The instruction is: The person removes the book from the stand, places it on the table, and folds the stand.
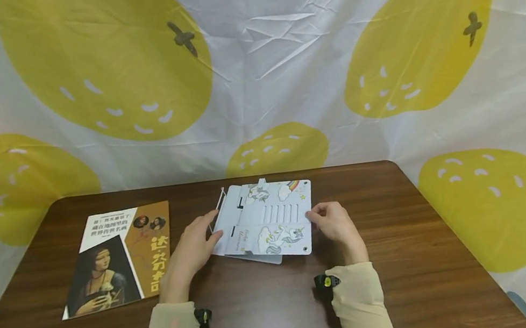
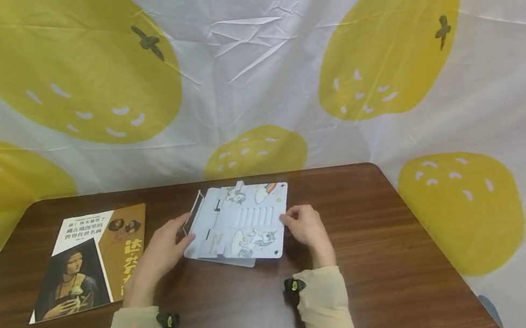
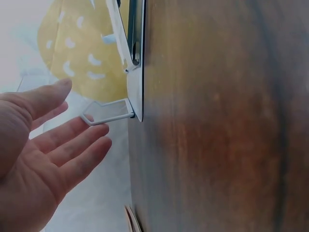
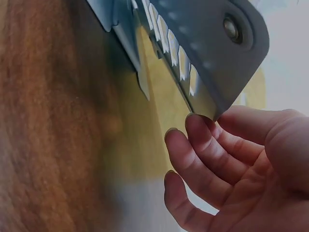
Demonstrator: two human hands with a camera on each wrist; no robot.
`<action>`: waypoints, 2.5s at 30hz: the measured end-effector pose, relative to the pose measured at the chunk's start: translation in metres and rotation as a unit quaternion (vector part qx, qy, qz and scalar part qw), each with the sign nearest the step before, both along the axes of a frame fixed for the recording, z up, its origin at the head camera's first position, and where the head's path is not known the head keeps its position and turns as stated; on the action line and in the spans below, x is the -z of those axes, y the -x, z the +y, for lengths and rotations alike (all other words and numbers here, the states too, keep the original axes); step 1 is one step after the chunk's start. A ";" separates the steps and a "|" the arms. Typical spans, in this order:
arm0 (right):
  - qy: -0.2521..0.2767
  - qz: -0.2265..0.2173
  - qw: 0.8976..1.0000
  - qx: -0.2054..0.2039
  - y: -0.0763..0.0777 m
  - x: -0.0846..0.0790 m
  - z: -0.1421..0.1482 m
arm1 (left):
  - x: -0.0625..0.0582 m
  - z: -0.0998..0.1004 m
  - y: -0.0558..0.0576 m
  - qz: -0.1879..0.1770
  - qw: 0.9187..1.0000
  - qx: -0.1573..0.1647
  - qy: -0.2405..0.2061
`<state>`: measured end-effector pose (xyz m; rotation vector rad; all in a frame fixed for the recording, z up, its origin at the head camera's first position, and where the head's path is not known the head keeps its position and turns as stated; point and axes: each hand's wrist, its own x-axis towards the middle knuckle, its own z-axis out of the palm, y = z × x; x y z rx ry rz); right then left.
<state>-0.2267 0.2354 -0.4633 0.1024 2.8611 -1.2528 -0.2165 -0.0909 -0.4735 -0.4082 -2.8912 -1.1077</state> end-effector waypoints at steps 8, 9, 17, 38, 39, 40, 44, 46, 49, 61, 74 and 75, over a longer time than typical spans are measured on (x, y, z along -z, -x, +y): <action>-0.010 -0.029 0.999 0.020 0.002 0.012 0.001 | 0.002 -0.002 0.001 0.042 0.999 -0.006 -0.003; -0.013 -0.031 0.999 0.020 0.002 0.013 0.001 | 0.003 -0.002 0.000 0.043 0.999 -0.008 -0.003; -0.009 -0.032 0.999 0.024 0.005 0.017 0.000 | 0.002 -0.002 0.001 0.039 0.999 -0.016 -0.006; -0.042 -0.021 0.999 0.010 0.015 0.025 -0.003 | -0.002 -0.012 -0.006 -0.003 1.000 -0.021 -0.013; -0.042 -0.019 0.999 0.004 0.015 0.025 -0.002 | -0.003 -0.013 -0.007 -0.004 1.000 -0.021 -0.009; -0.042 -0.018 0.999 -0.002 0.015 0.024 -0.002 | -0.004 -0.015 -0.008 -0.007 1.000 -0.022 -0.005; -0.044 -0.025 0.998 -0.037 0.014 0.022 0.001 | -0.008 -0.017 -0.012 -0.029 0.999 -0.014 0.008; -0.049 -0.027 0.996 -0.065 0.013 0.020 0.005 | -0.011 -0.017 -0.013 -0.046 0.999 -0.005 0.004; -0.057 -0.033 0.992 -0.112 0.009 0.019 0.013 | -0.012 -0.014 -0.014 -0.072 0.997 0.011 -0.003; -0.063 -0.042 0.973 -0.220 0.012 0.019 0.016 | -0.018 -0.034 0.005 -0.124 0.990 0.066 0.017; -0.041 -0.035 0.973 -0.223 0.010 0.036 0.003 | -0.042 -0.059 0.046 -0.155 0.975 0.145 0.061; -0.034 -0.041 0.974 -0.222 0.009 0.036 0.002 | -0.040 -0.060 0.048 -0.156 0.974 0.151 0.058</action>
